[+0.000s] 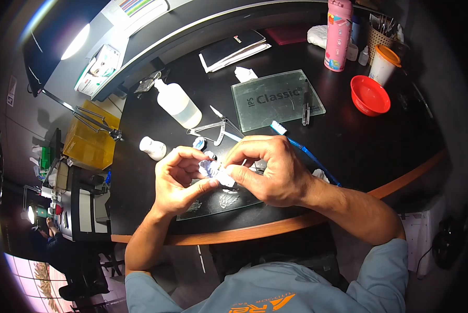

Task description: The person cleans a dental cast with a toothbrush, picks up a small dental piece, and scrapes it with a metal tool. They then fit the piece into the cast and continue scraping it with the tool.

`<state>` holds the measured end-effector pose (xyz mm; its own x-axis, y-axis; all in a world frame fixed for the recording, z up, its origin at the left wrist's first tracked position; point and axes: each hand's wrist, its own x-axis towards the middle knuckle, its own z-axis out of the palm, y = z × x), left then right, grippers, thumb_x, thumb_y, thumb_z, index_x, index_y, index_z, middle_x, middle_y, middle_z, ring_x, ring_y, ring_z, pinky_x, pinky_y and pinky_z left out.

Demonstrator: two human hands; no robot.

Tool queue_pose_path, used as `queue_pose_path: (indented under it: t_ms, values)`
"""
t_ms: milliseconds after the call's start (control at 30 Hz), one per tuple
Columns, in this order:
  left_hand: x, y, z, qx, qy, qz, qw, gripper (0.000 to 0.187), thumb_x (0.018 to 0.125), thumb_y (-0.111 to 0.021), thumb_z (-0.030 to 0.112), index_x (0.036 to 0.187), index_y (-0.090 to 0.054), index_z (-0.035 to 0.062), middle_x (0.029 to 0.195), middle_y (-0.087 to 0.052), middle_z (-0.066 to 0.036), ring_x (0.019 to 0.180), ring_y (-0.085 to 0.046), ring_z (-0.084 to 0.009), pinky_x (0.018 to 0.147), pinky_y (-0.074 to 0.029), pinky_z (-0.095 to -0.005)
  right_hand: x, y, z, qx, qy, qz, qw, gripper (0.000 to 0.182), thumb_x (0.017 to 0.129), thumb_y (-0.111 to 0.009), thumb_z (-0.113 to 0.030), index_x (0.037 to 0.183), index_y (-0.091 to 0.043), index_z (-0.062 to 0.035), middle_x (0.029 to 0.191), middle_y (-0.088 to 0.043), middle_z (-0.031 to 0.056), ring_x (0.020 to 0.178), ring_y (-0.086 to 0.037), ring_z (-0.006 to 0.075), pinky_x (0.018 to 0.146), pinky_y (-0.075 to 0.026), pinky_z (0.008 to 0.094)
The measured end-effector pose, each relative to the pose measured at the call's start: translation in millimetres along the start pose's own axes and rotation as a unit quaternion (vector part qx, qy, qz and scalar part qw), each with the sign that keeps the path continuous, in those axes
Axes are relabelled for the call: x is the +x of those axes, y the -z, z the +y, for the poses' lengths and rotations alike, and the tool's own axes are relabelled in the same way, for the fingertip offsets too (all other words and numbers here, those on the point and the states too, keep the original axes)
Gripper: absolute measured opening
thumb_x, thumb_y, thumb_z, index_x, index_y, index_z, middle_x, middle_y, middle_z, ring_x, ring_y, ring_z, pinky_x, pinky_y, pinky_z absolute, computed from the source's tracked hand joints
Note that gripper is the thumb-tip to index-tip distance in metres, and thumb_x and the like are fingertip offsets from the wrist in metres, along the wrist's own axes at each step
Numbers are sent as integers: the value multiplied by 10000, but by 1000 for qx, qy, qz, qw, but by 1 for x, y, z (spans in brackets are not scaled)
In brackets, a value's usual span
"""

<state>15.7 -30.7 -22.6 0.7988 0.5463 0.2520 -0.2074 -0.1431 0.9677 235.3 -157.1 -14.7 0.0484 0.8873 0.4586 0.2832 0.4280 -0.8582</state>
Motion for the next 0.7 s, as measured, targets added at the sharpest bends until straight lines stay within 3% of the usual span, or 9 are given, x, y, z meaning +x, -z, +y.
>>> queue_pose_path:
  t_ms: [33, 133, 700]
  values:
    - [0, -1, 1, -3, 4, -6, 1000, 426, 852, -865, -81, 1214, -650, -15, 1112, -764, -147, 1015, -770, -183, 900, -641, -298, -1, 2, -8, -5, -42, -23, 999, 82, 913, -742, -2, 988, -751, 31, 980, -773, 131, 897, -744, 173, 818, -584, 315]
    - [0, -2, 3, -20, 24, -17, 999, 418, 862, -857, -78, 1218, -646, -13, 1117, -763, -149, 1018, -771, -187, 915, -643, -310, -1, 1, -9, 6, -95, -30, 995, 71, 916, -777, -22, 964, -748, 23, 961, -776, 106, 864, -754, 152, 798, -593, 296]
    - [-1, -3, 6, -8, 37, -22, 999, 412, 881, -836, -80, 1234, -636, -8, 1099, -765, -150, 1021, -777, -204, 916, -647, -317, -1, 2, -9, 4, -82, -20, 996, 90, 911, -816, -52, 960, -765, 4, 894, -769, 77, 829, -748, 127, 746, -587, 279]
